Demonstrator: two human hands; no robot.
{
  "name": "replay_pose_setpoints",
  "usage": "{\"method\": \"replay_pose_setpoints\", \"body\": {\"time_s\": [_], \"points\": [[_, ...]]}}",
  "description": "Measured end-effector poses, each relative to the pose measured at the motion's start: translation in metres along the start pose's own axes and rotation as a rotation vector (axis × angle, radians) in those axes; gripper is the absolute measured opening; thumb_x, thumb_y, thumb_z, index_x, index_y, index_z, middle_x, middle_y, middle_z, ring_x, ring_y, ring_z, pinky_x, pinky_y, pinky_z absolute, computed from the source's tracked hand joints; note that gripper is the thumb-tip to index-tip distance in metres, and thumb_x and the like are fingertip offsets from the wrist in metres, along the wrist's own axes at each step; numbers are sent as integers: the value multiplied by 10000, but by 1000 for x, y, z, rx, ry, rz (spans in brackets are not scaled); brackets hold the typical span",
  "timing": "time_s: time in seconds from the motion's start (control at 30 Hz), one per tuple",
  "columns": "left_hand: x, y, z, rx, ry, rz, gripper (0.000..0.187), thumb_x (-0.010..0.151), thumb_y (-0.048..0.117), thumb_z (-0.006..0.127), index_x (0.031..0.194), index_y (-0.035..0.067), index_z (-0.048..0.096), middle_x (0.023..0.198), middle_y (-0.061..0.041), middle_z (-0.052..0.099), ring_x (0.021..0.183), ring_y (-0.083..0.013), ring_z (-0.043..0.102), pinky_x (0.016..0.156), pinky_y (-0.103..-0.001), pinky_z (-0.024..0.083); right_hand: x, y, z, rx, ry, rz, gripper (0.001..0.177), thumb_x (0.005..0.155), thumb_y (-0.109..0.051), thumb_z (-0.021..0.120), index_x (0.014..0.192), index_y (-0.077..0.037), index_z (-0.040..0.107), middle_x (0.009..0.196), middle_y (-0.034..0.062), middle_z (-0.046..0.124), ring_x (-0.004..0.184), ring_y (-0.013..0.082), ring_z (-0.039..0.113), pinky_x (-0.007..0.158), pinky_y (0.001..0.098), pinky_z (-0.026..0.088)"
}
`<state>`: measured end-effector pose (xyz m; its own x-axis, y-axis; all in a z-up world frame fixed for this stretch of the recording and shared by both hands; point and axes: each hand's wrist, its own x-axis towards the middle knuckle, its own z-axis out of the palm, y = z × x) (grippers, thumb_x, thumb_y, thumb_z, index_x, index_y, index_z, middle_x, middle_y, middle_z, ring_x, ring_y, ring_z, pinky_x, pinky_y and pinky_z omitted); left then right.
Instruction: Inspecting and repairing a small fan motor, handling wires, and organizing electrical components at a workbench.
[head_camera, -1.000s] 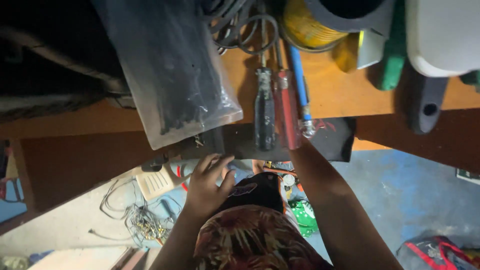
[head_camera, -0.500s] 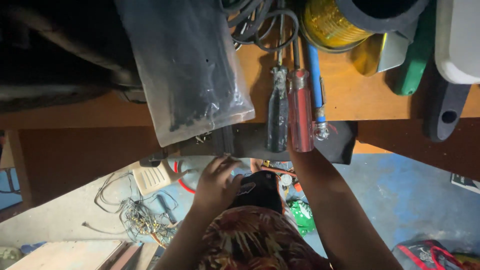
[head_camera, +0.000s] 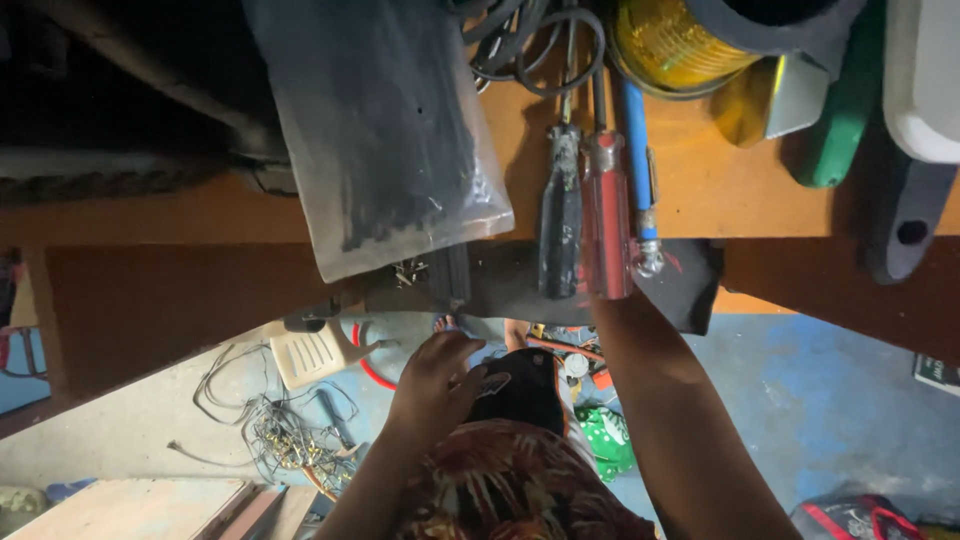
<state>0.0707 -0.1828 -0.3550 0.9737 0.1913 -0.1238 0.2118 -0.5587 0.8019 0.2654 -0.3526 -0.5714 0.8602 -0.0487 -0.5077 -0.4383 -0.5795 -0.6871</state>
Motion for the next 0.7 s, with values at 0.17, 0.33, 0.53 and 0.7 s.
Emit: {"method": "replay_pose_setpoints", "body": {"time_s": [0.17,0.33,0.53,0.7], "points": [[2,1,1,-66,10,158,291,869,104,717,1140,29,646,1095,-163,668,955,-355,634,802,-426,535,-13,-2,-18,100,13,148,537,925,-229,604,1443,-143,491,1062,226,680,860,452,691,678,498,564],[0,0,9,-123,17,117,283,870,113,717,1141,40,684,1081,-148,703,964,-329,678,809,-394,542,-41,17,-39,110,-13,147,357,993,-245,598,1279,-32,583,962,200,695,813,354,718,663,420,574],[-7,-29,35,-332,54,89,229,933,142,720,1134,35,700,1004,-97,756,883,-215,744,811,-326,579,-115,75,-59,968,-362,87,361,950,-271,558,1199,-14,613,787,18,520,647,125,481,573,273,426],[-20,-55,52,-382,-35,-92,294,911,223,772,1130,38,708,958,-67,777,836,-152,740,765,-297,586,-208,55,-83,1409,-816,183,377,957,-307,597,1135,25,586,789,28,477,630,140,415,579,292,362]]}}
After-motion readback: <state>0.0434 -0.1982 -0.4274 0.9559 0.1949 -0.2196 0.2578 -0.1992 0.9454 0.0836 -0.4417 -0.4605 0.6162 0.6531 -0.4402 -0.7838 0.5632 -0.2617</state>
